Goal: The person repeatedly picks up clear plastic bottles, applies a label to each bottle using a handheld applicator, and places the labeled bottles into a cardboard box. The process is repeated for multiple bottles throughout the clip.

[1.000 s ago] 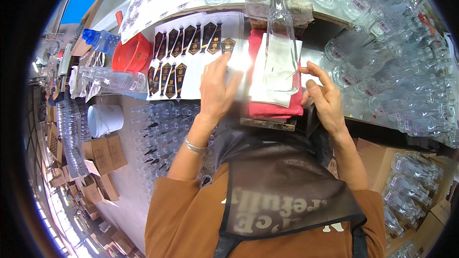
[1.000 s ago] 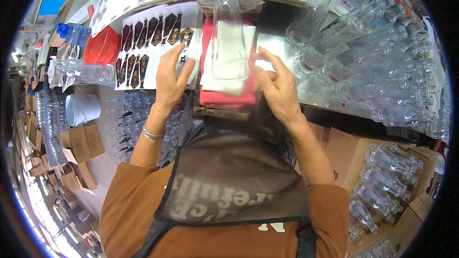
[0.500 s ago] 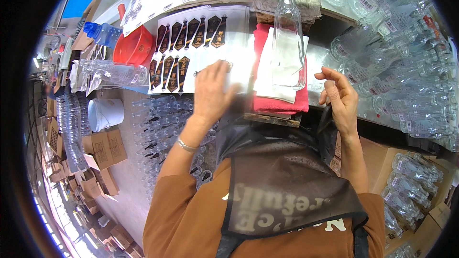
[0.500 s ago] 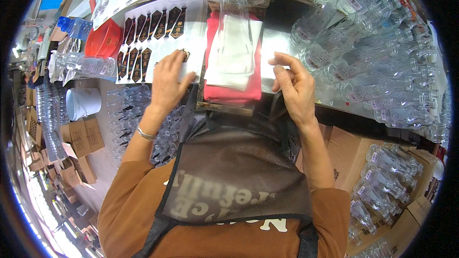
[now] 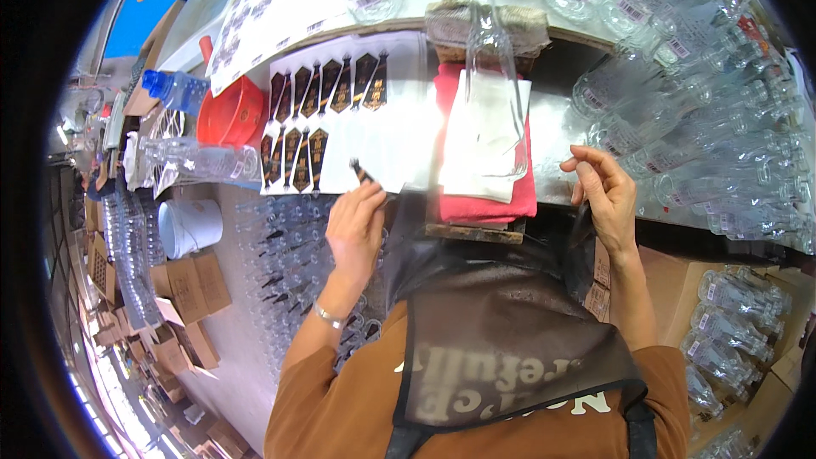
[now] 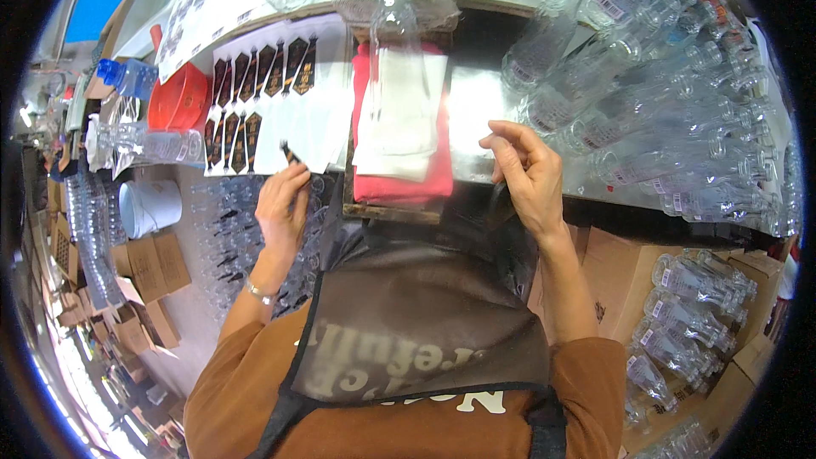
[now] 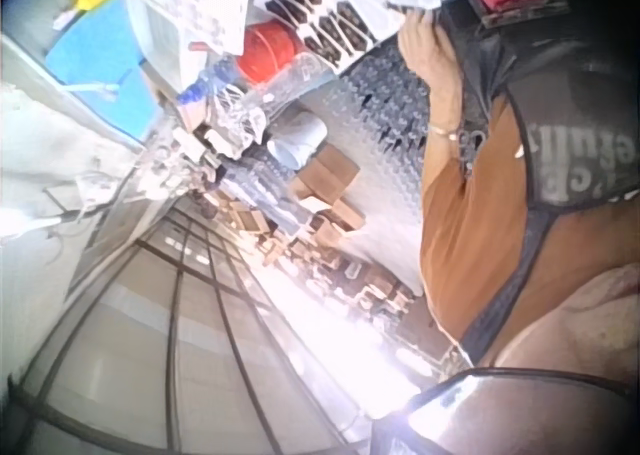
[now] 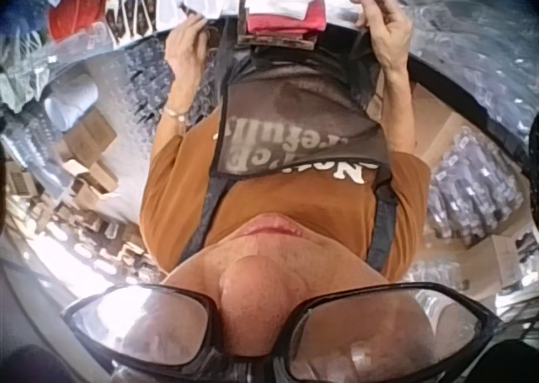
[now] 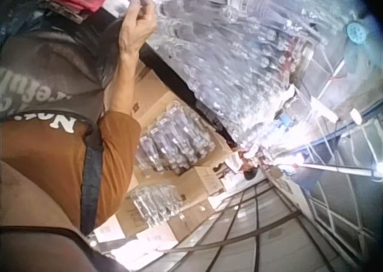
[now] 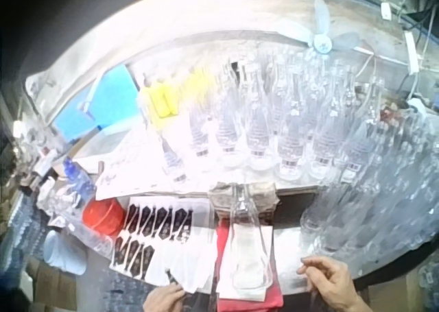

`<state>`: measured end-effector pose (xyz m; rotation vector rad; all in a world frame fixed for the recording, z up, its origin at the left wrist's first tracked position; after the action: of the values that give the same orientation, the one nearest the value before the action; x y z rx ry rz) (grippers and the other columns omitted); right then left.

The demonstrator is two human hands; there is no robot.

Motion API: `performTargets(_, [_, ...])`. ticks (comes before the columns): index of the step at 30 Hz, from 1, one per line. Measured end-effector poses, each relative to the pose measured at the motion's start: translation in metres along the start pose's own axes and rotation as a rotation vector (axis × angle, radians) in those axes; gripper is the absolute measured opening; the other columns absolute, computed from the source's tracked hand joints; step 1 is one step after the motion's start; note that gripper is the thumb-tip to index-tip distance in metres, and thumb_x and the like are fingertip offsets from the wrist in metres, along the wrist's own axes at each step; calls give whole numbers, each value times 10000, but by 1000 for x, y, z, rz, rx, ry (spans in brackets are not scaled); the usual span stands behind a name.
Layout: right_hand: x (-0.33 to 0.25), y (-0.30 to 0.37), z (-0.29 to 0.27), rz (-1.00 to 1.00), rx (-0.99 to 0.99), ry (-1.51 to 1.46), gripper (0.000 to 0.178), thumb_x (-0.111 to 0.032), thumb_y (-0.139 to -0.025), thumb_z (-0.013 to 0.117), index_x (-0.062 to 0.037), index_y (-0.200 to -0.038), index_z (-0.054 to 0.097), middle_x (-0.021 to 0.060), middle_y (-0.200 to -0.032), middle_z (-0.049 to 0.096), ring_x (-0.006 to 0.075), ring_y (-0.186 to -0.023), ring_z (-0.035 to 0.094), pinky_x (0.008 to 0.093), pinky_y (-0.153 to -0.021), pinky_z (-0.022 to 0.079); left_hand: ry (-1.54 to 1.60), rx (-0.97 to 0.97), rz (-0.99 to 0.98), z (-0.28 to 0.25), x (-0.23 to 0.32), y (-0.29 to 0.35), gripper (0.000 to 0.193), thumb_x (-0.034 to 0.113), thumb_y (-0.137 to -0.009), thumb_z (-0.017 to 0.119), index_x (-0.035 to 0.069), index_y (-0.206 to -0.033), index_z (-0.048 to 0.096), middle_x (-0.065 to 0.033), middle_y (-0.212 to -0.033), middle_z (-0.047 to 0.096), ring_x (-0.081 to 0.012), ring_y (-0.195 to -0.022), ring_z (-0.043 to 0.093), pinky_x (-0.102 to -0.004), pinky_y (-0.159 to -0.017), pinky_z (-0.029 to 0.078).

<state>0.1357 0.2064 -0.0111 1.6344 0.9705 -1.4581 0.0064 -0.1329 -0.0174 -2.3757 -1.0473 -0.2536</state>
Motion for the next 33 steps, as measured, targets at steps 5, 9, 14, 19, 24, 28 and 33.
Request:
performTargets(5, [5,-1,-10,38,51,-67,266,-161,-1015,597,33,-1188,656,87,-963,723,61,-653,557,212,-599,474,1010,-149,-810,-13,12,-46,315,184,-1030,550,-69,-1203,626,-186,-1156,709,-222,-1076,683,-362,-1005,517])
performTargets(9, [-7,-8,1,-4,39,-80,255,-147,-1002,611,32,-1177,659,87,-953,731,60,-645,558,215,-591,471,1040,19,-254,-9,57,-137,200,34,-995,584,-28,-1143,703,-150,-1230,702,-179,-1109,659,-316,-1004,494])
performTargets(14, [-13,-10,5,9,-23,-12,268,-158,-1022,576,17,-1213,645,80,-998,716,56,-649,545,195,-603,452,342,37,477,1,98,-169,202,21,-860,731,63,-1058,736,-139,-1293,677,-273,-1229,636,-425,-1063,473])
performTargets(19, [-16,-22,8,49,-56,22,274,-160,-1015,580,23,-1209,642,76,-984,721,58,-649,549,202,-596,447,241,-41,504,12,96,-144,242,47,-790,761,84,-1027,726,-130,-1307,669,-298,-1278,598,-466,-1079,454])
performTargets(24, [-32,-53,28,14,-131,-13,282,-156,-1018,567,34,-1217,630,75,-997,724,64,-659,561,218,-602,458,286,-151,536,4,96,-140,187,133,-759,810,117,-924,725,-131,-1349,635,-326,-1269,598,-437,-1045,474])
performTargets(28, [-42,-95,44,-54,-175,63,491,-372,-978,610,48,-1230,638,168,-1078,738,215,-955,705,325,-848,531,607,-80,186,8,84,-151,265,135,-803,784,77,-1058,739,-207,-1379,591,-345,-1311,553,-411,-1057,456])
performTargets(33, [-58,-124,59,-42,-135,120,533,-455,-946,621,63,-1006,732,188,-926,748,218,-914,720,321,-835,532,515,-70,135,30,76,-167,553,115,-837,751,89,-1370,605,-212,-1409,495,-343,-1251,552,-414,-1042,456])
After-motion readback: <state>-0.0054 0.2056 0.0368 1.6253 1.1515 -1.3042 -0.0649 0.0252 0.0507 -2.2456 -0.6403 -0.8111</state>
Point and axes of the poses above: each hand's wrist, its own y-axis away from the middle knuckle, its own z-axis out of the palm, x = y × z, the point moved 2 cm from there along -y, towards the middle knuckle
